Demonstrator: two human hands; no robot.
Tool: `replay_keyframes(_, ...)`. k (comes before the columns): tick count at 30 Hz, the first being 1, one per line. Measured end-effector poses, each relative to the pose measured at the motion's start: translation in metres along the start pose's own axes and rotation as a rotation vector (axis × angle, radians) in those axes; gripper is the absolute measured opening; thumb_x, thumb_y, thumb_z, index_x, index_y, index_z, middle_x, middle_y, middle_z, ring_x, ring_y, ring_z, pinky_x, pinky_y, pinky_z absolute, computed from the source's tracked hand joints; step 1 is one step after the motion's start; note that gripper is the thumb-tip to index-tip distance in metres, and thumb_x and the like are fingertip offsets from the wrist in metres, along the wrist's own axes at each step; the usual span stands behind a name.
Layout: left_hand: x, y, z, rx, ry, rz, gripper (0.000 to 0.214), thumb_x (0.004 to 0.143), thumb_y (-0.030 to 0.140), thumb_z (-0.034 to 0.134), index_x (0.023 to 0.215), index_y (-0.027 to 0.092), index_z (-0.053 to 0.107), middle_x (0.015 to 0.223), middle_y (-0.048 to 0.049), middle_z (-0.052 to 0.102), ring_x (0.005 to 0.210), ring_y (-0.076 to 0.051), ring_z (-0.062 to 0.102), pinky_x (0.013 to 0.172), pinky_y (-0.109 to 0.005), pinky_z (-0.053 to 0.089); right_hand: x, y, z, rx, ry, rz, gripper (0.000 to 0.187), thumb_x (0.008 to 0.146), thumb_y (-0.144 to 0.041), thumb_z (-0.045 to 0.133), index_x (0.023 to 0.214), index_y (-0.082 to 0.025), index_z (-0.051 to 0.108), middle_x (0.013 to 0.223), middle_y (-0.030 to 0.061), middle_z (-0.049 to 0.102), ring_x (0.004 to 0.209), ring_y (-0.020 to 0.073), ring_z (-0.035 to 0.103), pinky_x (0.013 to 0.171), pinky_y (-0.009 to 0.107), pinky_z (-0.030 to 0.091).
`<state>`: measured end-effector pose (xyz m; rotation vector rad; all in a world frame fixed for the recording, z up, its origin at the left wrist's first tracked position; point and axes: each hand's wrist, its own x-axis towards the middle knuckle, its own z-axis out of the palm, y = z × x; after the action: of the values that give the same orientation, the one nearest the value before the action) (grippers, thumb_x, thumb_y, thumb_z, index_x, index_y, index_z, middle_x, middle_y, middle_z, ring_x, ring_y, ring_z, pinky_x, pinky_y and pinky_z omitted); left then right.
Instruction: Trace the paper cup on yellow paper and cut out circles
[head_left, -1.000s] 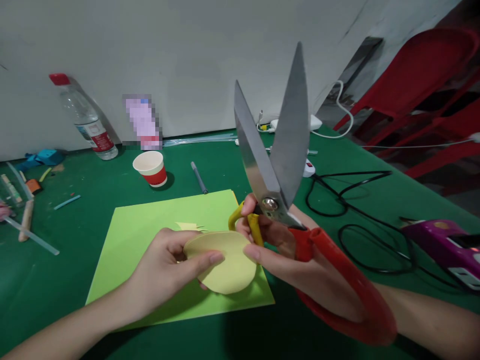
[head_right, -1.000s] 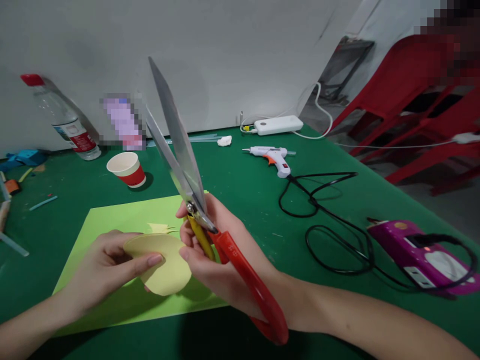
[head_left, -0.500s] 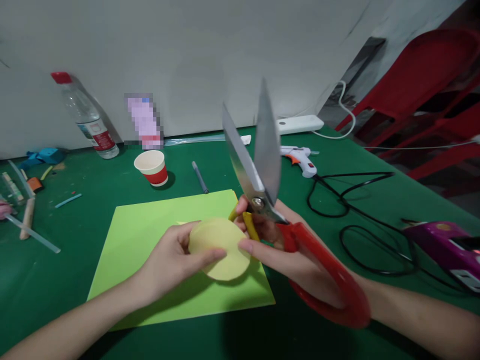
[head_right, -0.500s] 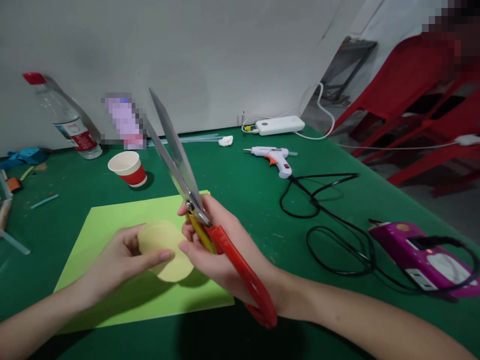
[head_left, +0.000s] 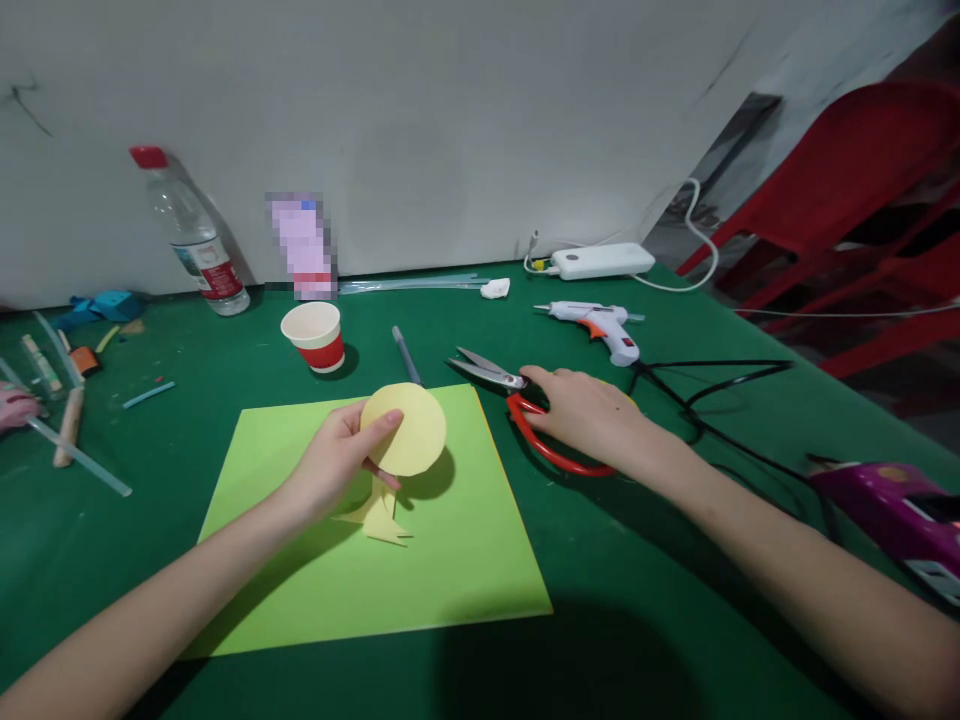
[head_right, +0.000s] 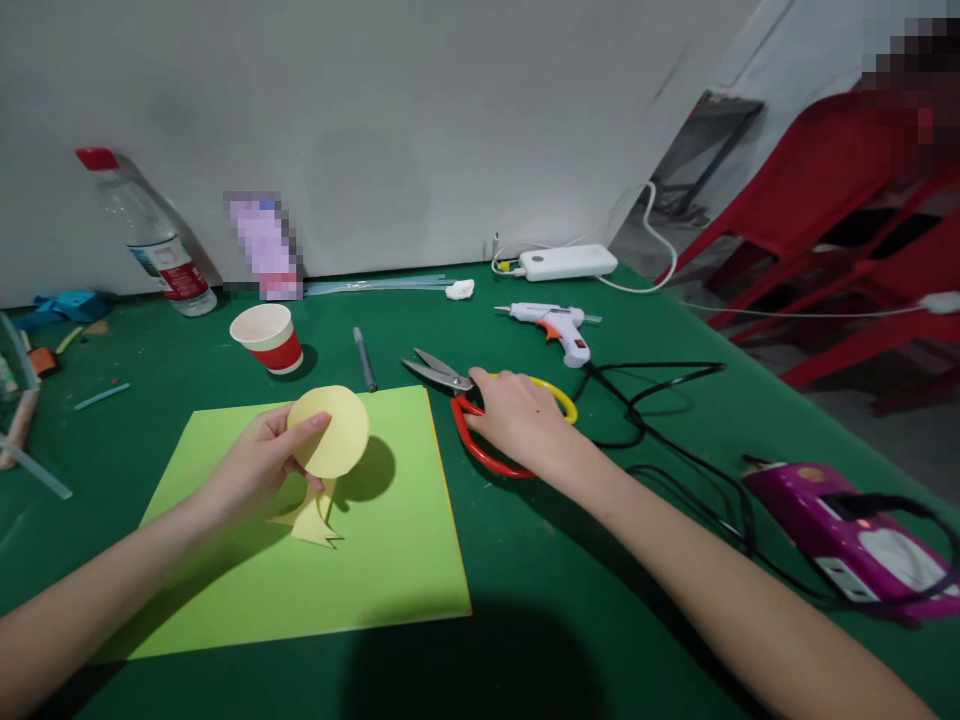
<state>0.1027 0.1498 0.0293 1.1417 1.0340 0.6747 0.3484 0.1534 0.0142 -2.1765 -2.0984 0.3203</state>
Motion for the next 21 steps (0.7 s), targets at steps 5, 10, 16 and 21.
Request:
replay_keyframes(5, -0.005, -0.002, 0.007, 0.020, 0.003, 0.021, 0.030, 0.080, 0.032, 0.059, 0.103, 0.013, 0.053, 0.083, -0.0070, 0.065, 0.058, -0.013, 0.062, 0.041, -0.017, 0.051, -0.016, -0.022, -0.019, 0.176, 0.058, -0.154, 0.025, 0.085, -0.031, 0.047, 0.101, -0.017, 0.061, 0.106, 0.0106, 0.060, 0.100, 0.0256, 0.053, 0.079, 0.036, 0.043)
replay_keyframes(10, -0.007, -0.002, 0.007, 0.014, 0.028, 0.098, 0.024, 0.078, 0.032, 0.061, 0.094, 0.015, 0.054, 0.077, -0.0034, 0.062, 0.063, -0.015, 0.062, 0.044, -0.020, 0.050, -0.030, -0.058, -0.009, 1.157, -0.235, -0.201, 0.014, 0.068, -0.026, 0.068, 0.068, -0.015, 0.059, 0.063, -0.0013, 0.058, 0.054, 0.0101, 0.053, 0.048, 0.021, 0.042)
replay_keyframes(16, 0.010, -0.003, -0.017, -0.126, 0.160, 0.362, 0.021, 0.084, 0.042, 0.050, 0.089, 0.022, 0.052, 0.077, 0.0013, 0.060, 0.066, -0.010, 0.057, 0.059, -0.019, 0.048, -0.025, -0.072, 0.006, 1.482, -0.246, -0.120, 0.018, 0.079, -0.032, 0.056, 0.075, -0.018, 0.047, 0.047, -0.0073, 0.052, 0.039, 0.0048, 0.046, 0.036, 0.014, 0.036)
replay_keyframes(21, 0.002, -0.004, -0.007, -0.194, -0.102, 0.353, 0.072, 0.067, 0.064, 0.057, 0.126, 0.026, 0.038, 0.122, -0.0085, 0.052, 0.106, -0.026, 0.053, 0.082, -0.035, 0.048, -0.035, -0.096, 0.011, 1.671, -0.383, -0.108, 0.015, 0.083, -0.032, 0.051, 0.086, -0.019, 0.045, 0.062, -0.0021, 0.059, 0.051, 0.0078, 0.058, 0.041, 0.015, 0.045)
